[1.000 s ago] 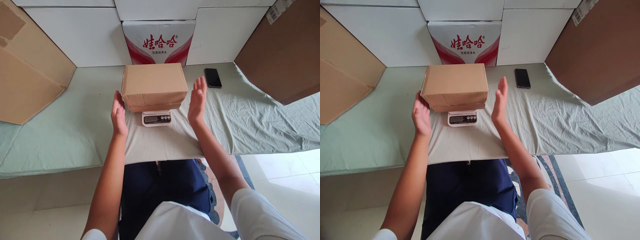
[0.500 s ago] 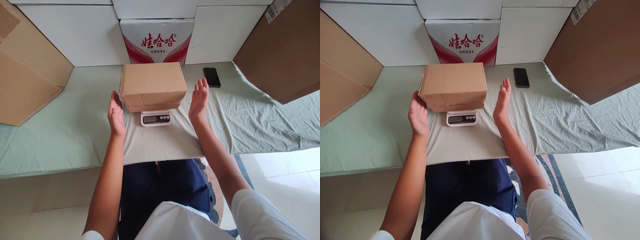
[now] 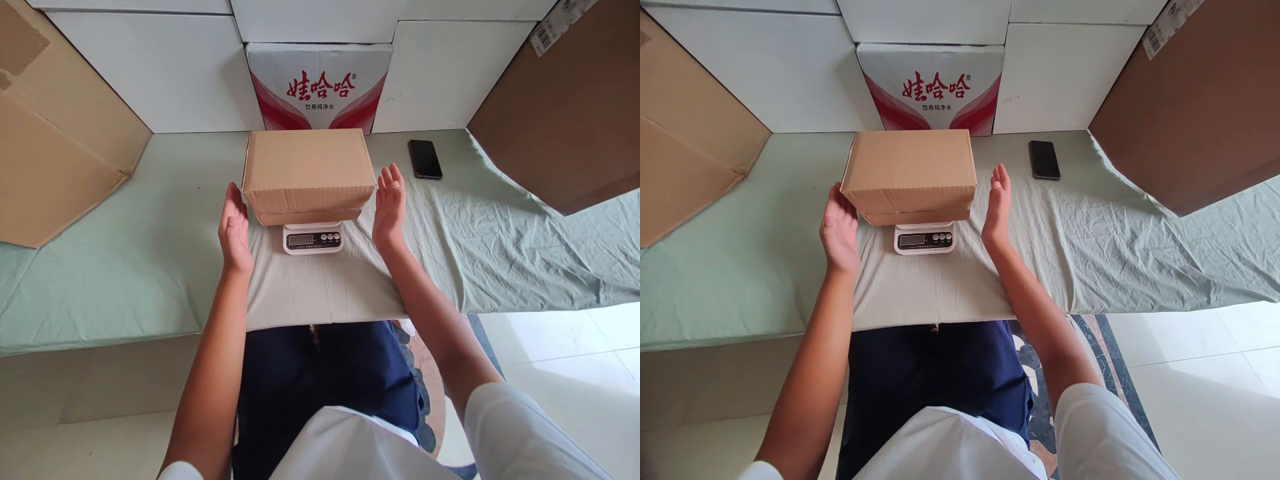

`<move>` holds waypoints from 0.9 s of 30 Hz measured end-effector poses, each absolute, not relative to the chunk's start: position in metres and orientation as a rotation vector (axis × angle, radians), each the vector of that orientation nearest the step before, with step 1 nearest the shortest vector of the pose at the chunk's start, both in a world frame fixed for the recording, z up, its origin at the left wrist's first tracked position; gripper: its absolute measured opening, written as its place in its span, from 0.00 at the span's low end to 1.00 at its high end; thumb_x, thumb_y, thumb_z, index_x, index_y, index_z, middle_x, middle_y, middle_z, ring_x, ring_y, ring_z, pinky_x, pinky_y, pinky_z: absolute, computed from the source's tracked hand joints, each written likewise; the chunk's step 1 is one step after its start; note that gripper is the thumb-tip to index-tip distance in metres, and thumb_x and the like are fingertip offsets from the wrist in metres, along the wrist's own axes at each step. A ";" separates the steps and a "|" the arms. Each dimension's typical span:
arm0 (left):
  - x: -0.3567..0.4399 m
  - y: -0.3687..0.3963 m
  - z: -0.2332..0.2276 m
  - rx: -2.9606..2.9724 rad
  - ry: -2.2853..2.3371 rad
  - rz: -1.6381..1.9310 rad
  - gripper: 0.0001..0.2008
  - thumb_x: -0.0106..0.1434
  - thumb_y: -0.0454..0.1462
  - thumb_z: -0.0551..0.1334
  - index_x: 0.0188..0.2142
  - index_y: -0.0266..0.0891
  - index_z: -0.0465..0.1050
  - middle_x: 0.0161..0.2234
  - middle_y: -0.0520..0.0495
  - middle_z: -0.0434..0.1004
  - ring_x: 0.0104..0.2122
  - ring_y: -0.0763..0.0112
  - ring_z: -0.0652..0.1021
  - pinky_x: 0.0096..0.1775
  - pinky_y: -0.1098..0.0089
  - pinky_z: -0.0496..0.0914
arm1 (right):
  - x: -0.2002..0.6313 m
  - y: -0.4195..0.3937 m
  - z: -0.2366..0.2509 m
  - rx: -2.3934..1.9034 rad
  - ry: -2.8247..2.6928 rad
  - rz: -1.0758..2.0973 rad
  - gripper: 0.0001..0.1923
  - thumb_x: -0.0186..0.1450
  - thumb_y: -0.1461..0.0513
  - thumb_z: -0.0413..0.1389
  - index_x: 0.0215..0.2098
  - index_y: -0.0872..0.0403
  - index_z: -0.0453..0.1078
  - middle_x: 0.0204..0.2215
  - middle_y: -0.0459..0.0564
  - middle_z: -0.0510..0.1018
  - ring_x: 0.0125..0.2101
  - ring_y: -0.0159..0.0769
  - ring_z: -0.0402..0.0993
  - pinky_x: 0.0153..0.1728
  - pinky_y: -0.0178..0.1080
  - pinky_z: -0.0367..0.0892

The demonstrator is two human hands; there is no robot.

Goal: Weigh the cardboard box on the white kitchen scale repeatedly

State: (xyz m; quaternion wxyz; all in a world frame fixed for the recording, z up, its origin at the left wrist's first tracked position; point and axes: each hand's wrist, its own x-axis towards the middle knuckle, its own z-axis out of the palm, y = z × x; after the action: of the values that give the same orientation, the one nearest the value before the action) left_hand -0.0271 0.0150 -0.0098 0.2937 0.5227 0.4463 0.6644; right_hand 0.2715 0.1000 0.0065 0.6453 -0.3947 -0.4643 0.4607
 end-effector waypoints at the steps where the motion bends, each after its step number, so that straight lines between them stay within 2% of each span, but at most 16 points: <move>1: -0.027 0.015 -0.010 1.390 1.196 1.765 0.36 0.66 0.62 0.51 0.69 0.56 0.60 0.75 0.58 0.53 0.75 0.60 0.52 0.74 0.59 0.53 | 0.271 0.100 0.006 -0.897 -1.063 1.050 0.35 0.63 0.38 0.48 0.65 0.37 0.57 0.72 0.42 0.60 0.76 0.47 0.48 0.76 0.61 0.42; 11: -0.026 0.015 -0.010 1.417 1.180 1.741 0.35 0.67 0.61 0.50 0.70 0.57 0.60 0.74 0.57 0.56 0.75 0.59 0.54 0.74 0.58 0.54 | 0.266 0.097 0.006 -0.872 -1.079 1.083 0.34 0.63 0.38 0.49 0.64 0.37 0.59 0.71 0.43 0.62 0.75 0.48 0.52 0.76 0.63 0.45; 17: -0.025 0.013 -0.010 1.436 1.169 1.731 0.34 0.68 0.60 0.50 0.70 0.57 0.60 0.74 0.56 0.56 0.75 0.58 0.54 0.74 0.55 0.53 | 0.265 0.092 0.008 -0.869 -1.139 1.089 0.34 0.64 0.38 0.48 0.65 0.37 0.57 0.72 0.43 0.61 0.76 0.46 0.50 0.76 0.62 0.46; 21: -0.023 0.014 -0.008 1.450 1.206 1.718 0.38 0.66 0.63 0.50 0.71 0.53 0.58 0.75 0.53 0.54 0.75 0.56 0.54 0.74 0.54 0.53 | 0.263 0.090 0.010 -0.874 -1.138 1.101 0.34 0.65 0.38 0.48 0.65 0.37 0.58 0.72 0.42 0.61 0.75 0.46 0.53 0.76 0.61 0.47; 27: -0.019 0.012 -0.004 1.475 1.294 1.683 0.46 0.62 0.70 0.43 0.71 0.52 0.57 0.75 0.51 0.53 0.75 0.56 0.55 0.73 0.53 0.55 | 0.260 0.086 0.012 -0.861 -1.175 1.155 0.34 0.66 0.38 0.46 0.66 0.38 0.57 0.71 0.42 0.62 0.74 0.46 0.54 0.76 0.59 0.49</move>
State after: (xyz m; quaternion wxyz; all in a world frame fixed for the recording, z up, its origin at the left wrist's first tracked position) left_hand -0.0189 0.0125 -0.0042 0.2745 0.5487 0.4814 0.6259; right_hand 0.2601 0.0860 0.0123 0.5984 -0.3710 -0.5065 0.4978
